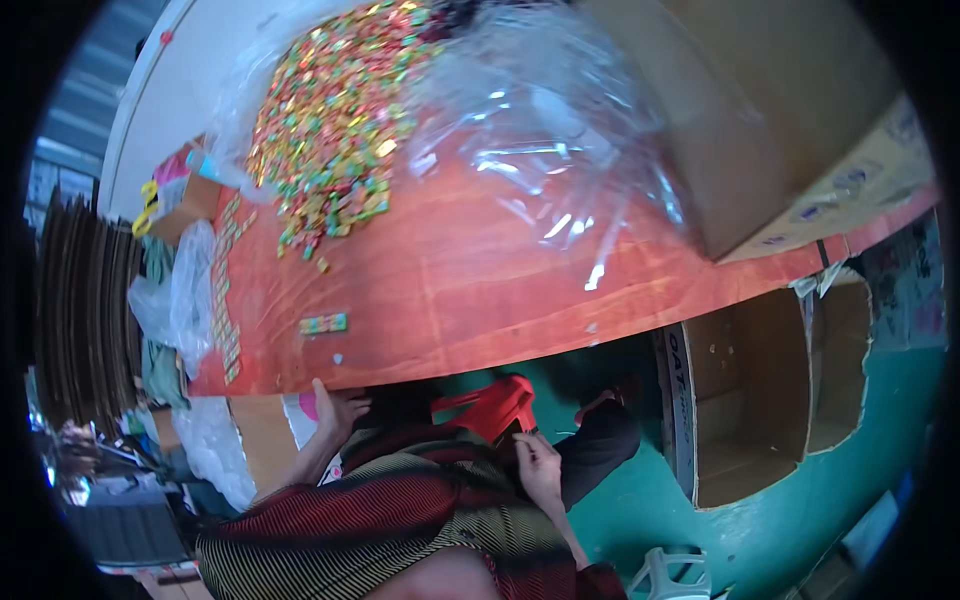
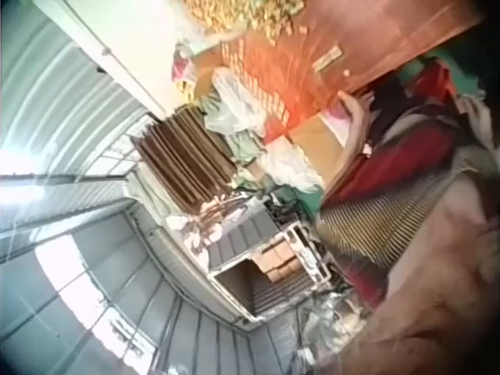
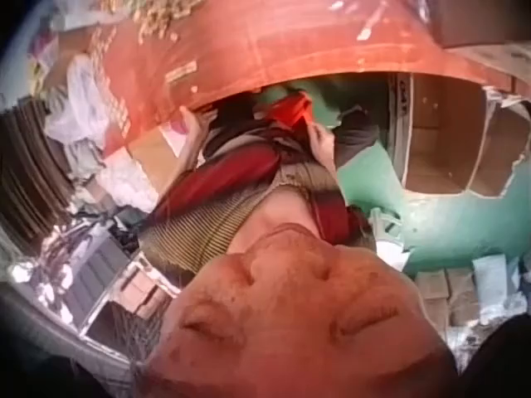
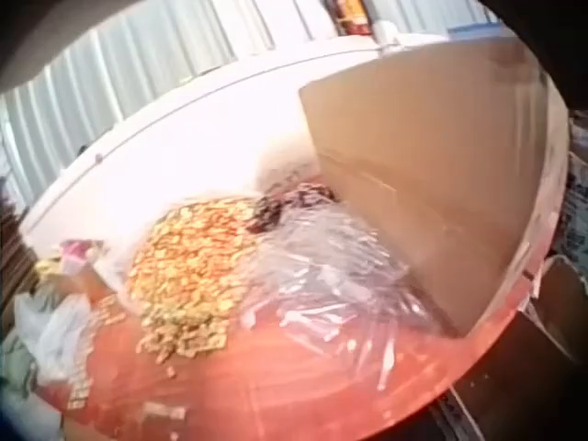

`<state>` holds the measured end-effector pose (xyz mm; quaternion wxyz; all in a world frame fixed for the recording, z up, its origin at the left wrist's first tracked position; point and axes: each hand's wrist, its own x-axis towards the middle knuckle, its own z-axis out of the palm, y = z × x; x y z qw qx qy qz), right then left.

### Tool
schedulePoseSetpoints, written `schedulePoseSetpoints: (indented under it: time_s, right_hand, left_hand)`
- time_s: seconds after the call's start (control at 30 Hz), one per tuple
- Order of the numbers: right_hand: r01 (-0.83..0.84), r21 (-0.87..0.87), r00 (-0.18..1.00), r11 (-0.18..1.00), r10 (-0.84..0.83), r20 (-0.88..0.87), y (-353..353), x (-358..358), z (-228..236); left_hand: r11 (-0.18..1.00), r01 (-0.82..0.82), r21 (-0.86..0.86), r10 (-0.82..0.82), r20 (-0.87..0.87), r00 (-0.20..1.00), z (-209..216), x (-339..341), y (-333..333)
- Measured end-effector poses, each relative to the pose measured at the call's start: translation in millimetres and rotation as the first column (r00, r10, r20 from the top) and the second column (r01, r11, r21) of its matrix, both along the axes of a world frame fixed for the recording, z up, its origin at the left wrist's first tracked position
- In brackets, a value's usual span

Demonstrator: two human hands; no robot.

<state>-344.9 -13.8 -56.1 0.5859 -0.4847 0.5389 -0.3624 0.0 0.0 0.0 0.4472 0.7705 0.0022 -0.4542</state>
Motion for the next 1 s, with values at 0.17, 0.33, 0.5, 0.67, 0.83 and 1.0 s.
schedulePoseSetpoints:
  time_s: [0.17, 0.33, 0.5, 0.67, 0.83, 1.0]
  right_hand:
    - [-0.243, -0.291, 0.969, 0.925, 0.215, -0.125, -36.2, 48.3, 70.0]
    - [-0.318, -0.49, 0.929, 0.812, 0.165, -0.331, -79.5, 91.8, 136.6]
    - [-0.46, -0.576, 0.842, 0.675, 0.125, -0.525, -111.7, 170.8, 146.6]
    - [-0.632, -0.486, 0.557, 0.604, -0.083, -0.827, -129.9, 224.9, 125.1]
    - [-0.652, -0.487, 0.551, 0.582, -0.078, -0.831, -133.7, 257.9, 85.1]
    - [-0.664, -0.596, 0.655, 0.452, -0.032, -0.755, -146.1, 272.1, 91.0]
  left_hand:
    - [0.971, 0.191, -0.14, -0.212, -0.146, 0.966, 16.0, 17.6, -7.8]
    - [0.868, 0.409, -0.281, -0.484, -0.298, 0.823, 41.2, 25.4, 22.5]
    - [0.754, 0.534, -0.383, -0.558, 0.055, 0.828, 47.6, 51.0, 31.8]
    - [0.575, 0.808, -0.129, -0.213, 0.93, 0.3, 70.1, 63.4, -16.7]
    - [0.523, 0.834, 0.175, -0.246, 0.968, -0.049, 57.3, 64.2, -69.9]
    - [0.517, 0.732, 0.444, -0.398, 0.882, -0.254, 41.3, 74.9, -75.2]
